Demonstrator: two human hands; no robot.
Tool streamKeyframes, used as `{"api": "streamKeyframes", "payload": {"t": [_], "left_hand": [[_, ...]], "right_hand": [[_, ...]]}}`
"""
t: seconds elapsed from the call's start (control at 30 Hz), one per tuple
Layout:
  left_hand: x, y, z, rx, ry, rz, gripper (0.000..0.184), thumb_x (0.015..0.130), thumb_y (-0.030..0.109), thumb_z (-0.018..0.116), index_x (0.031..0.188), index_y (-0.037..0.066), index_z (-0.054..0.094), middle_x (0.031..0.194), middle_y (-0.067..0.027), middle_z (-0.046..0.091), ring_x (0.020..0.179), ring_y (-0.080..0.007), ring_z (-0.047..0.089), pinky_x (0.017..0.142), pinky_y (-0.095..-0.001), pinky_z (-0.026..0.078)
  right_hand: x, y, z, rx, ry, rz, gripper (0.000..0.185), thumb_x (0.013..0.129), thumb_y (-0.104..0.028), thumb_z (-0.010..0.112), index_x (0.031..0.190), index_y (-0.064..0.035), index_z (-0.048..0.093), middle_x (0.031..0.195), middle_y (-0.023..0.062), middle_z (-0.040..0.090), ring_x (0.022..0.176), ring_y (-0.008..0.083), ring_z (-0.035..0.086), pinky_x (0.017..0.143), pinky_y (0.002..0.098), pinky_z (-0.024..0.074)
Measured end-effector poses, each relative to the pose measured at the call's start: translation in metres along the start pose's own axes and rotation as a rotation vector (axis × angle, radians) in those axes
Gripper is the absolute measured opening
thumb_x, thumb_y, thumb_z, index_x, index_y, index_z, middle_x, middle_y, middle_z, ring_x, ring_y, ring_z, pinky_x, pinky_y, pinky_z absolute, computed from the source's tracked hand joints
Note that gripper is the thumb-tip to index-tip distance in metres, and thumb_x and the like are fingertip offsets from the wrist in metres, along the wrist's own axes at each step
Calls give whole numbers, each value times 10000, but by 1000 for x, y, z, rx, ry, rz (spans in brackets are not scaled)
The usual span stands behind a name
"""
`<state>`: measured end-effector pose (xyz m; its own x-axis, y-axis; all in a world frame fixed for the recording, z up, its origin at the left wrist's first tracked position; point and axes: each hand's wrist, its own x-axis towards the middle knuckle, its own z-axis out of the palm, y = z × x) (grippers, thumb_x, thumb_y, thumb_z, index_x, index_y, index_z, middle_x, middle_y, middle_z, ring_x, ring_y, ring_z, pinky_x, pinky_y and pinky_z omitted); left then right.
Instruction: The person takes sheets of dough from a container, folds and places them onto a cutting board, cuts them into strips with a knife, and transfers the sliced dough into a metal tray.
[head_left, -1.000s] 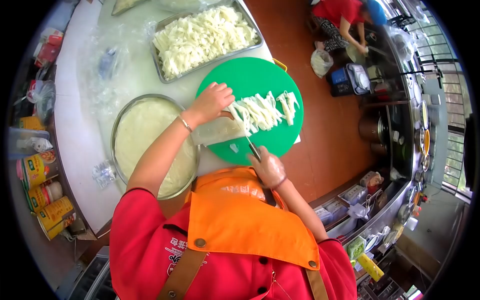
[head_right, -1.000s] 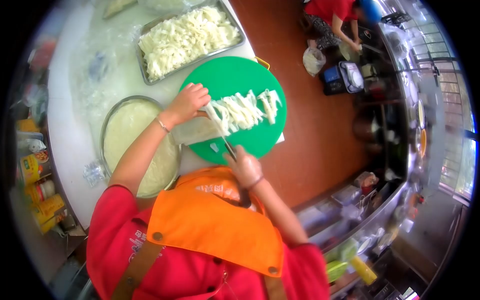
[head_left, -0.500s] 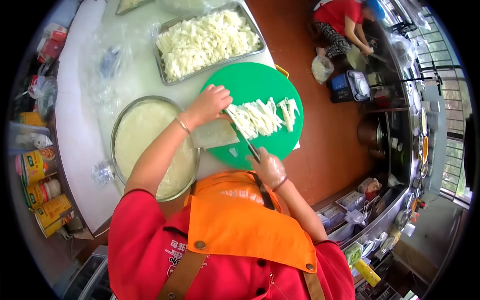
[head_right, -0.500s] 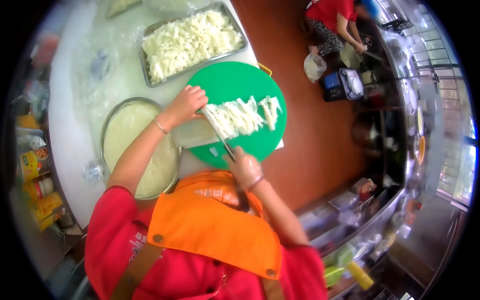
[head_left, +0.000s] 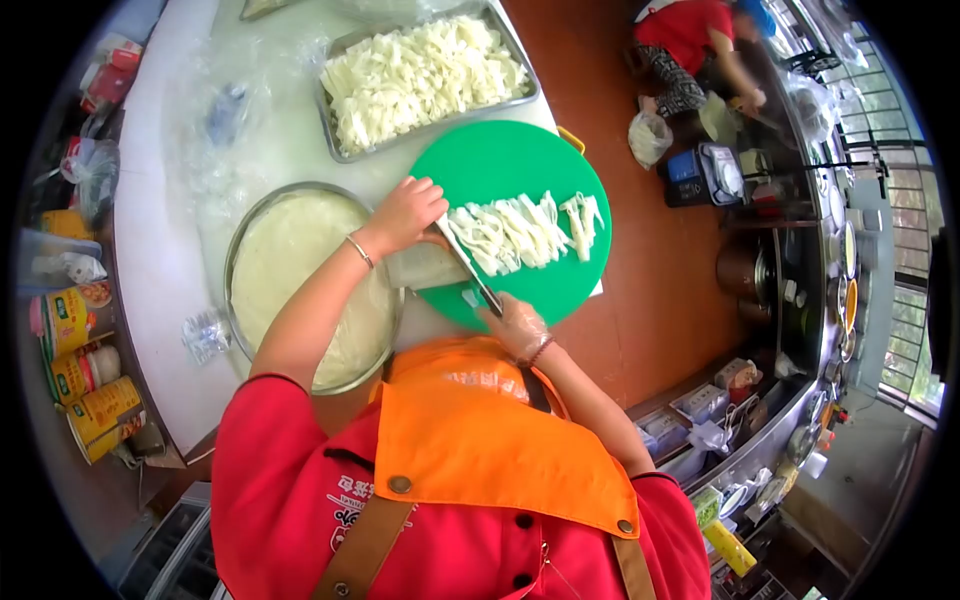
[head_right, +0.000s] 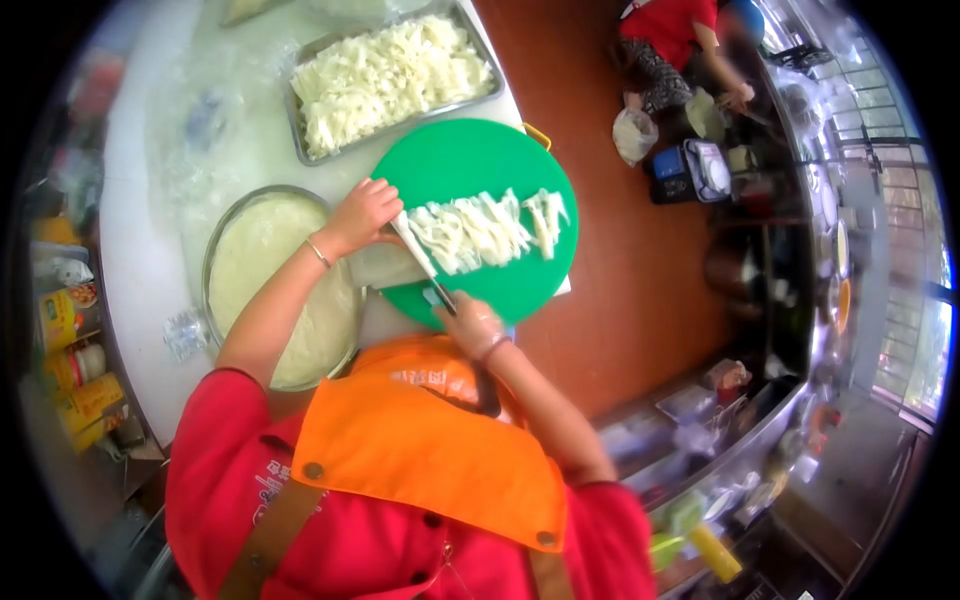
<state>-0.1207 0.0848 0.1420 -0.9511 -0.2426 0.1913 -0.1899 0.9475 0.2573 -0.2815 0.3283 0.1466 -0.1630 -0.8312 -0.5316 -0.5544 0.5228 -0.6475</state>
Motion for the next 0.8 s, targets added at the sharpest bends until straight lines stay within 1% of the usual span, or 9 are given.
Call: {"api": "streamKeyframes", "payload": {"t": [0.13, 0.17, 0.2, 0.33, 0.43, 0.57, 0.67, 0.77, 0.8], "left_hand": [[0, -9, -9, 37, -184, -113, 469, 710, 399, 807, 966, 75, 586, 970, -77, 578, 1022, -269, 549, 894, -392, 436], [1, -6, -14, 44, -6, -150, 487, 732, 374, 803, 1036, 67, 580, 1011, -93, 587, 1065, -278, 546, 923, -391, 439], [-4, 4, -17, 47, 167, -189, 509, 753, 349, 798, 1107, 59, 574, 1053, -108, 595, 1107, -288, 543, 952, -390, 443], [-24, 32, 4, -330, 702, -615, 573, 885, 315, 732, 1337, 59, 490, 1208, -137, 604, 1200, -286, 549, 1009, -399, 469], [-36, 51, 33, -1753, 494, -980, 501, 961, 368, 658, 1331, 72, 494, 1221, -104, 606, 1138, -249, 594, 978, -413, 503], [-14, 78, 27, -2397, 319, -1027, 404, 1006, 363, 588, 1281, 71, 538, 1195, -111, 641, 1114, -233, 627, 972, -411, 514], [-18, 74, 55, -2295, 429, -999, 355, 1002, 320, 594, 1248, 65, 565, 1196, -124, 654, 1122, -241, 632, 958, -411, 518], [-37, 75, 76, -1978, 603, -1147, 274, 983, 217, 608, 1201, 54, 576, 1180, -87, 624, 1128, -229, 596, 959, -415, 507], [-37, 78, 74, -1899, 629, -1241, 261, 981, 199, 606, 1193, 50, 575, 1168, -77, 614, 1128, -222, 583, 964, -414, 502]], "right_hand": [[-1, -9, 0, -13, 88, -34, 344, 910, -357, 679, 948, -22, 612, 821, 257, 664, 747, 445, 637, 682, 502, 514], [0, -11, -5, -31, 132, -73, 345, 910, -359, 681, 946, -23, 615, 812, 252, 663, 736, 445, 633, 676, 501, 513], [-3, -7, -7, -46, 193, -155, 346, 935, -366, 654, 938, -26, 590, 642, 151, 598, 528, 280, 593, 535, 400, 479], [-23, -15, -32, 716, -16, 130, 304, 974, -350, 609, 922, -55, 553, 577, 14, 516, 372, 102, 437, 347, 263, 329], [-28, -8, -53, 962, -161, 166, 327, 966, -380, 618, 887, -68, 558, 567, 5, 508, 386, 117, 447, 361, 252, 307], [-23, -4, -62, 1034, -263, 184, 341, 971, -395, 607, 851, -81, 550, 560, 13, 503, 387, 105, 433, 359, 241, 291], [-4, 13, -63, 846, -184, 156, 369, 956, -414, 623, 848, -66, 568, 575, 78, 565, 411, 184, 517, 392, 311, 384], [25, 17, -83, -214, 437, -338, 368, 940, -414, 648, 861, -63, 574, 634, 136, 615, 521, 301, 607, 491, 409, 488], [32, 12, -99, -344, 421, -320, 365, 921, -410, 664, 878, -57, 577, 680, 151, 636, 598, 333, 635, 549, 441, 505]]}}
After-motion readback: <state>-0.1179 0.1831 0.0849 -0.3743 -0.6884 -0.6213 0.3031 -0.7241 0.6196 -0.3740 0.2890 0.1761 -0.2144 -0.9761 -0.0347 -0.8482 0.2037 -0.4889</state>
